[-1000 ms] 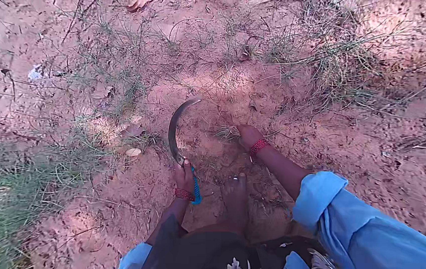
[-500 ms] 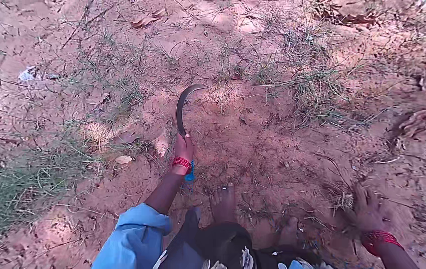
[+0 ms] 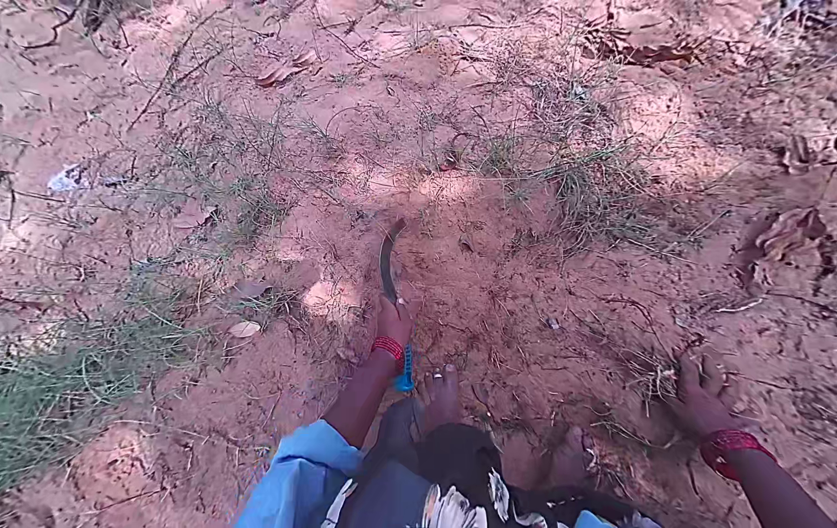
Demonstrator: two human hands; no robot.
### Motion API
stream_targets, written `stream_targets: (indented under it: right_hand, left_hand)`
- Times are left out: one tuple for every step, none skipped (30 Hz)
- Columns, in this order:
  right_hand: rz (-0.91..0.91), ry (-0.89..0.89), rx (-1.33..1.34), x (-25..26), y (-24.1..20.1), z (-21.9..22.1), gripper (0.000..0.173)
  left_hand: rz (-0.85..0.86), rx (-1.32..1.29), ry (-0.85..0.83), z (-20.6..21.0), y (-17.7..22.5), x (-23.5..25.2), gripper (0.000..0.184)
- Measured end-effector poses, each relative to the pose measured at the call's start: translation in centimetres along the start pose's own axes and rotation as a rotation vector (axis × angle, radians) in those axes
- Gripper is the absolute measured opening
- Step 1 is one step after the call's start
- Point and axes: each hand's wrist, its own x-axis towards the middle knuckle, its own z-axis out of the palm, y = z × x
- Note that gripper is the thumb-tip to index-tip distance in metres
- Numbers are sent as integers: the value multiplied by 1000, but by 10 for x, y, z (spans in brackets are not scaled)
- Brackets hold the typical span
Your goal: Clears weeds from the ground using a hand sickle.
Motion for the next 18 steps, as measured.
stream_targets:
  right_hand:
    - [2,4,1,2,1,0,91]
    - [2,3,-1,1,1,1,91]
    - [-1,4,5,-1,3,1,92]
    - [-6,4,12,-2,4,2,92]
    - [-13,0,15,-4,4,3,92]
    - [-24,1,20,-4,4,4,92]
    - [-32,2,24,-2,5,5,92]
    - [-35,7,29,-1,5,6,92]
    - [-38,12,35,0,6,7,91]
    - [-42,19,35,0,7,7,91]
    - [-47,29,39,0,7,7,91]
    - [-41,28,37,-1,6,5,90]
    - [-21,11,18,-2,3,3,91]
    - [0,-8,3,-3,0,1,92]
    - [12,-13,-3,-3,1,0,93]
    - [28,-19,7,-2,1,1,95]
    - [35,-24,6,-2,1,0,96]
    - [37,-26,2,-2,-1,0,96]
  left_hand:
    - [12,10,1,5,-17,-10,56]
    - [17,15,7,6,-34,-20,56]
    - [30,18,13,4,-48,-29,55]
    - [56,6,39,1,-60,-35,54]
    - [81,-17,75,-2,-68,-38,52]
    - [118,-65,120,-6,-70,-37,50]
    - [146,-131,162,-10,-66,-31,50]
    - [167,-204,199,-14,-59,-22,50]
    - [180,-272,231,-17,-50,-9,50]
    - [179,-327,249,-19,-38,4,50]
    - [165,-344,241,-23,-23,17,50]
    - [160,-323,230,-27,-9,29,51]
    - [161,-264,219,-30,4,40,50]
    - [165,-169,213,-32,16,51,49]
    - [157,-68,201,-34,27,59,49]
    - [138,17,179,-35,39,65,50]
    - [117,72,156,-33,49,71,52]
    - [104,113,142,-30,57,77,53]
